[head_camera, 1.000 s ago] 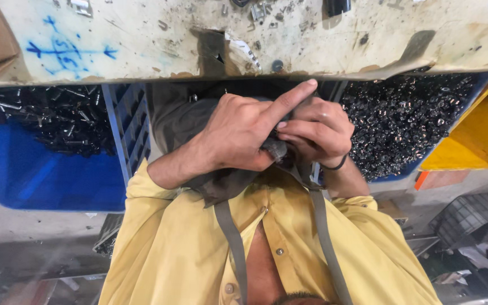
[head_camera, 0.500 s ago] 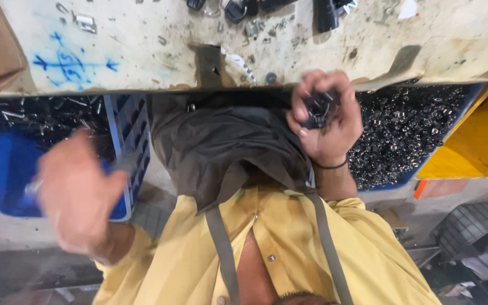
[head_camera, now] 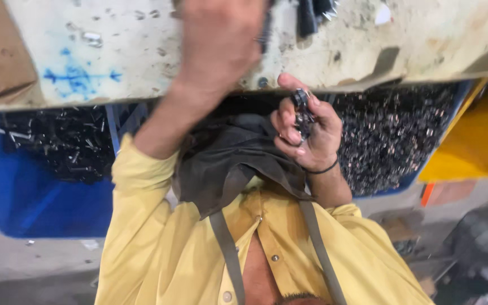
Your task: The person picks black cylindrical plastic components one at a time from bins and the workbench, rubs each part with a small gray abrasive pad, and places handled parts into a cardboard tray on the bench. The person occasionally reaches into a blue bin to grab more parts and sets some parts back on the table.
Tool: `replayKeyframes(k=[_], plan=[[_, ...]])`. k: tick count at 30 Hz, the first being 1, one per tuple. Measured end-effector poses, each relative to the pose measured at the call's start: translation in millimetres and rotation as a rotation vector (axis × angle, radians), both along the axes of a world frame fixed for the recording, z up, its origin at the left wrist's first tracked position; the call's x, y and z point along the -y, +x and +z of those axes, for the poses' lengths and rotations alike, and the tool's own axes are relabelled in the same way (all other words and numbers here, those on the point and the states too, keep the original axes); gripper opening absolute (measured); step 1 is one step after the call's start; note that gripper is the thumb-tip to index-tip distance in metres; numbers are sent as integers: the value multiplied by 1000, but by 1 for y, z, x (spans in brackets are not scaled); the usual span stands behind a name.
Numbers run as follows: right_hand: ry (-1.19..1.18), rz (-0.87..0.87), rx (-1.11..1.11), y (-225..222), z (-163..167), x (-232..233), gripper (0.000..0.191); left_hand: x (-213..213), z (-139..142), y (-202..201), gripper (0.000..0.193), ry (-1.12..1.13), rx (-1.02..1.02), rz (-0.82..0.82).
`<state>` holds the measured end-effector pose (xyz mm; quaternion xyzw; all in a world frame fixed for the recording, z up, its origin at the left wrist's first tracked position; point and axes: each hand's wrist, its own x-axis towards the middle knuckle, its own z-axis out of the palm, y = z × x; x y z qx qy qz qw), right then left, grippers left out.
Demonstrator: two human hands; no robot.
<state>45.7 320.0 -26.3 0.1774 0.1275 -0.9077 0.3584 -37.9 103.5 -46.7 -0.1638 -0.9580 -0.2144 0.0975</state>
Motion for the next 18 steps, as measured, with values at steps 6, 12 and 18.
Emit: replayKeyframes(k=[6,12,18], plan=[[49,-64,65,20,-34,-5,33,22,36,44,27,1319,249,159],[370,-110,-335,19,-28,2,15,5,33,97,31,1070,315,-91],[658,-340,-1265,0,-32,23,16,-2,18,116,67,1112,487,-230]])
